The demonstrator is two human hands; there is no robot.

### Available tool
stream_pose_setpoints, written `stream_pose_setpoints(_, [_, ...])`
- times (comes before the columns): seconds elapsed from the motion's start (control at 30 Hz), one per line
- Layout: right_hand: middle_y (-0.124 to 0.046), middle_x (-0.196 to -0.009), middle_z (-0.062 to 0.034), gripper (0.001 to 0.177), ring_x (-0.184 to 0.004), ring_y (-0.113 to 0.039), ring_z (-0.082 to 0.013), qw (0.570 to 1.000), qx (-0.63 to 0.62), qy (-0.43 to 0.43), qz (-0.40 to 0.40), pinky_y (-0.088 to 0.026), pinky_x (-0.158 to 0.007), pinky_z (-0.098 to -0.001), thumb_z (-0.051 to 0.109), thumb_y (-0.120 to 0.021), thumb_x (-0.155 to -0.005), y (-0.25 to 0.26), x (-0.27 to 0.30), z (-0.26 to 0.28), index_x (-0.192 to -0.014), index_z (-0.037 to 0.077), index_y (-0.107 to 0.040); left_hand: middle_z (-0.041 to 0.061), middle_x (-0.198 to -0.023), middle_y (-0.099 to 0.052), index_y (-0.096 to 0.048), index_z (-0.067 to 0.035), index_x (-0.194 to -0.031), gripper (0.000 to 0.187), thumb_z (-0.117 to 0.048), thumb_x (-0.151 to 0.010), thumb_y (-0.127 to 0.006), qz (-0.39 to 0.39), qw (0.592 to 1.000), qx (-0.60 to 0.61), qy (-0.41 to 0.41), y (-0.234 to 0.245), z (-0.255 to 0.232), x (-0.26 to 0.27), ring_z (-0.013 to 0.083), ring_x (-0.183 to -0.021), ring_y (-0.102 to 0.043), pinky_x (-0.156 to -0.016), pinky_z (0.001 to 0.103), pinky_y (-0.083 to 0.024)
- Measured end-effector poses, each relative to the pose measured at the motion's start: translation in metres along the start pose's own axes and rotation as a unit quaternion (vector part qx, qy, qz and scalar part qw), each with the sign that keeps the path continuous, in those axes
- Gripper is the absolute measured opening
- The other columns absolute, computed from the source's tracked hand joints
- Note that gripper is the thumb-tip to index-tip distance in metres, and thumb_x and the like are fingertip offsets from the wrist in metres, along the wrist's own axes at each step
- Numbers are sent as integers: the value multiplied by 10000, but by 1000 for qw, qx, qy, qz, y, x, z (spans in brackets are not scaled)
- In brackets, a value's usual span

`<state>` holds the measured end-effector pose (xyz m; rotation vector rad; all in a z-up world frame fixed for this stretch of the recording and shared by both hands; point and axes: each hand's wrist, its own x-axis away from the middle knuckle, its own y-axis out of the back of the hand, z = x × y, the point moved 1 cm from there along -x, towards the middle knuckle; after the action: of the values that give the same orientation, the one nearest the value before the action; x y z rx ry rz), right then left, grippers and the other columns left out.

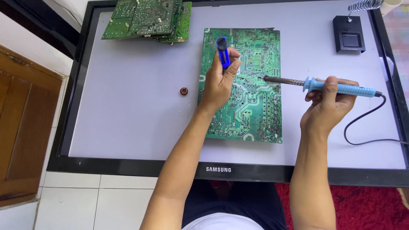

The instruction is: Desoldering electronic components from a printed circuit board using a soldering iron and a manual desoldering pump.

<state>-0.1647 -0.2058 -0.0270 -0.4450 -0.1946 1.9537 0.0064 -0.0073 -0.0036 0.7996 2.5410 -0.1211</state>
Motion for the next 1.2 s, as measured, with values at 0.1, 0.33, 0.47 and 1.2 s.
stream_pose_setpoints(0.1, [-660,-902,-127,229,-650,-594,-169,999,-11,10,47,-465,-554,-248,257,-687,-1130,-8,5,-5,-1074,152,-492,-13,-969,-529,-545,-190,-1259,263,-406,-1110,-559,-57,991,98,64,16,-7,1,69,-603,-495,-484,193,-457])
stream_pose_setpoints(0.33, [-722,-975,-161,244,-673,-689,-183,986,32,72,149,-568,-591,-260,244,-722,-1150,-36,18,-15,-1113,104,-527,-61,-798,-502,-607,-127,-1145,304,-423,-1081,-638,-248,959,133,-37,106,5,28,41,-747,-544,-761,210,-511])
stream_pose_setpoints(0.47, [-719,-993,-149,212,-707,-680,-176,982,45,63,170,-580,-631,-256,256,-664,-1179,-37,18,-17,-1133,105,-521,30,-658,-451,-577,-99,-902,517,-572,-1091,-494,-274,948,161,-10,113,10,45,135,-635,-506,-696,270,-485])
stream_pose_setpoints(1.2, [-686,-951,-260,202,-885,-760,-428,878,120,233,400,-613,-748,-439,-43,-836,-969,-73,28,44,-1008,-76,-640,13,-755,-493,-720,-58,-1090,299,-280,-1144,-525,-125,990,68,12,93,13,40,98,-756,-474,-772,248,-462])
